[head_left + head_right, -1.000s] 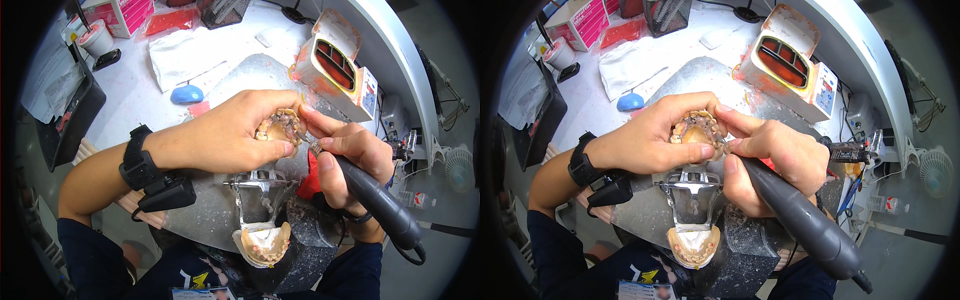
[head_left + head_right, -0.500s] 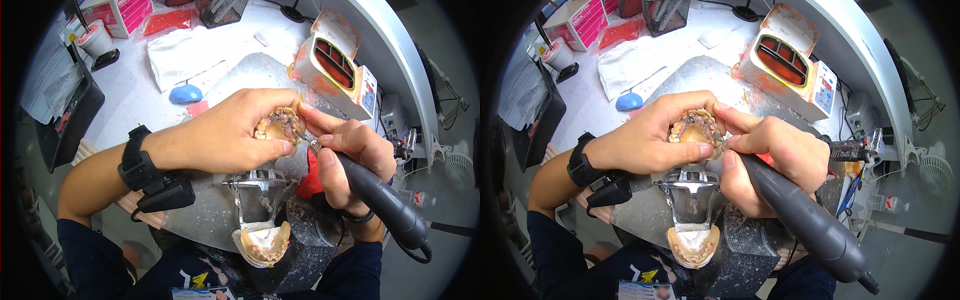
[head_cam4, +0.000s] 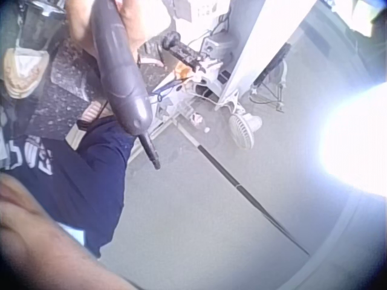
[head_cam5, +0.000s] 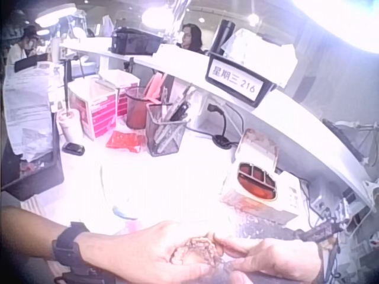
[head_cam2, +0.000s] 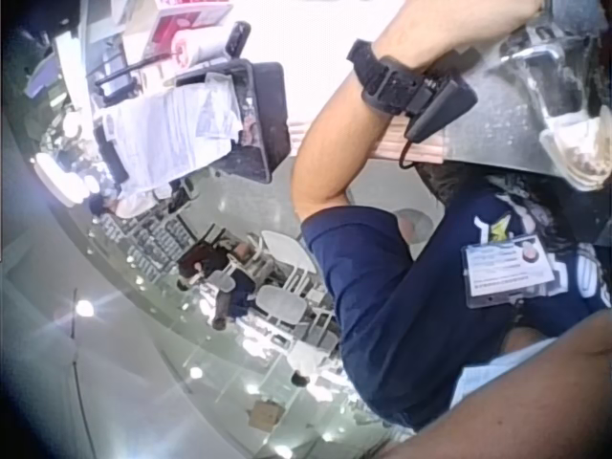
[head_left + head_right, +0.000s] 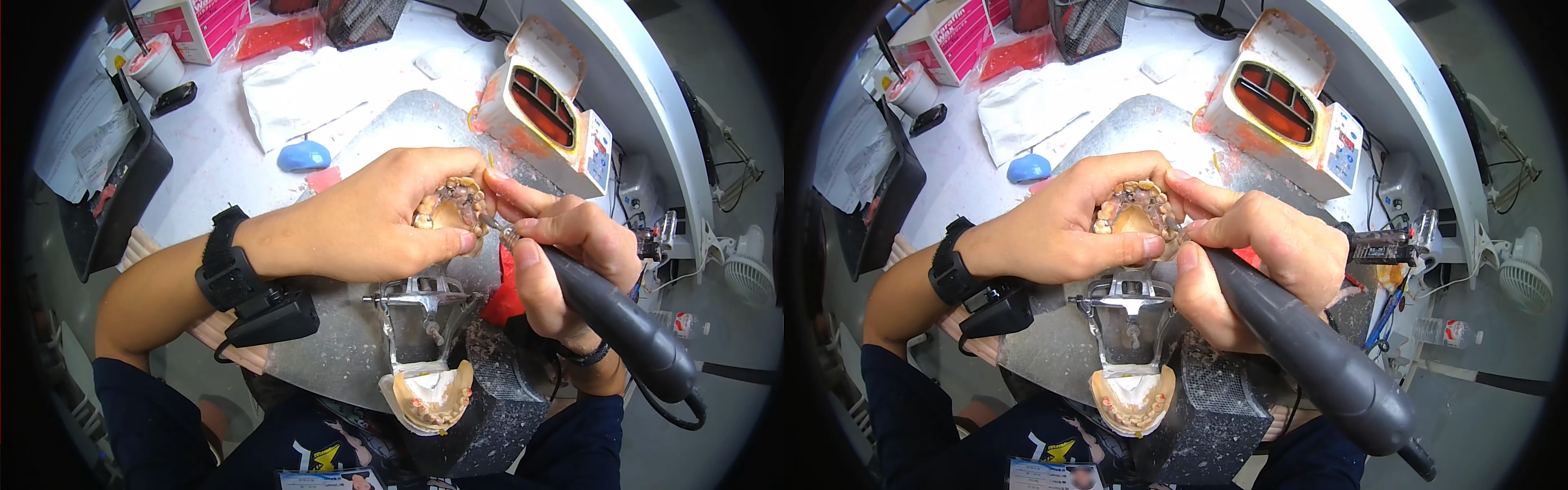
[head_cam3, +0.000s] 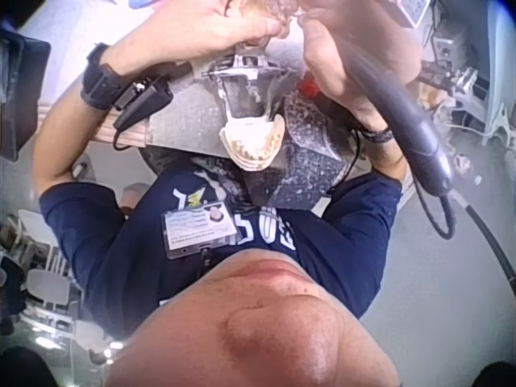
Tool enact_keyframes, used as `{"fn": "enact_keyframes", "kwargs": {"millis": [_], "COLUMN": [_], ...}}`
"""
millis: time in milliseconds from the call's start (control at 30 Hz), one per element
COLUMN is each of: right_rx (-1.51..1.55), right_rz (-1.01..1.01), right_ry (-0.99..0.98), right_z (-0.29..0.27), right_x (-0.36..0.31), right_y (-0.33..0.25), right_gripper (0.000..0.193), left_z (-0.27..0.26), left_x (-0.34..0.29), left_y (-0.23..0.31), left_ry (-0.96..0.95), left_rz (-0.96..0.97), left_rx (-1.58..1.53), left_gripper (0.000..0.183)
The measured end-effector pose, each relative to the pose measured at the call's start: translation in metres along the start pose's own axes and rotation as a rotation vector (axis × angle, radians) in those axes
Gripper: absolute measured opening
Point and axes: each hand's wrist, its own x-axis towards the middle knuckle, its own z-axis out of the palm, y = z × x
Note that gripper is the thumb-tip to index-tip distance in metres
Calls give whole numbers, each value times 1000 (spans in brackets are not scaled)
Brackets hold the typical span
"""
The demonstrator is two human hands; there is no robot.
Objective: Polishing and refining a dental bridge model using a rotary tool in a laboratory setting.
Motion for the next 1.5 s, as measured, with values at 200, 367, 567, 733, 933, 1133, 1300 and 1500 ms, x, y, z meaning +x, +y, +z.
{"fn": "enact_keyframes", "kwargs": {"millis": [200, 367, 567, 733, 933, 1133, 1300, 1500], "right_rx": [-27, -6, -31, -11, -12, 5, -31, -64], "right_rz": [-10, -28, -45, -52, 26, -91, -101, -92], "right_ry": [-9, 17, 11, 21, -140, 34, 44, 32], "right_z": [0, 1, 1, 1, -3, 3, 3, 2], "right_x": [-1, 0, -2, -1, -1, -2, -2, 0], "right_y": [1, 2, 3, 3, -4, 7, 6, 5], "right_gripper": [9, 9, 10, 11, 10, 14, 14, 13], "left_z": [2, 2, 1, 1, 0, 1, 1, 1], "left_x": [0, 0, 0, -1, 0, 0, -1, 0], "left_y": [-1, -1, 0, 0, 0, 1, 1, 2], "left_ry": [14, 18, 2, -1, 2, 6, 9, -5], "left_rz": [17, 18, -26, -41, -21, -29, -25, -35], "left_rx": [-30, -54, -30, -71, -54, -76, -50, -9], "left_gripper": [32, 30, 29, 30, 31, 31, 31, 27]}}
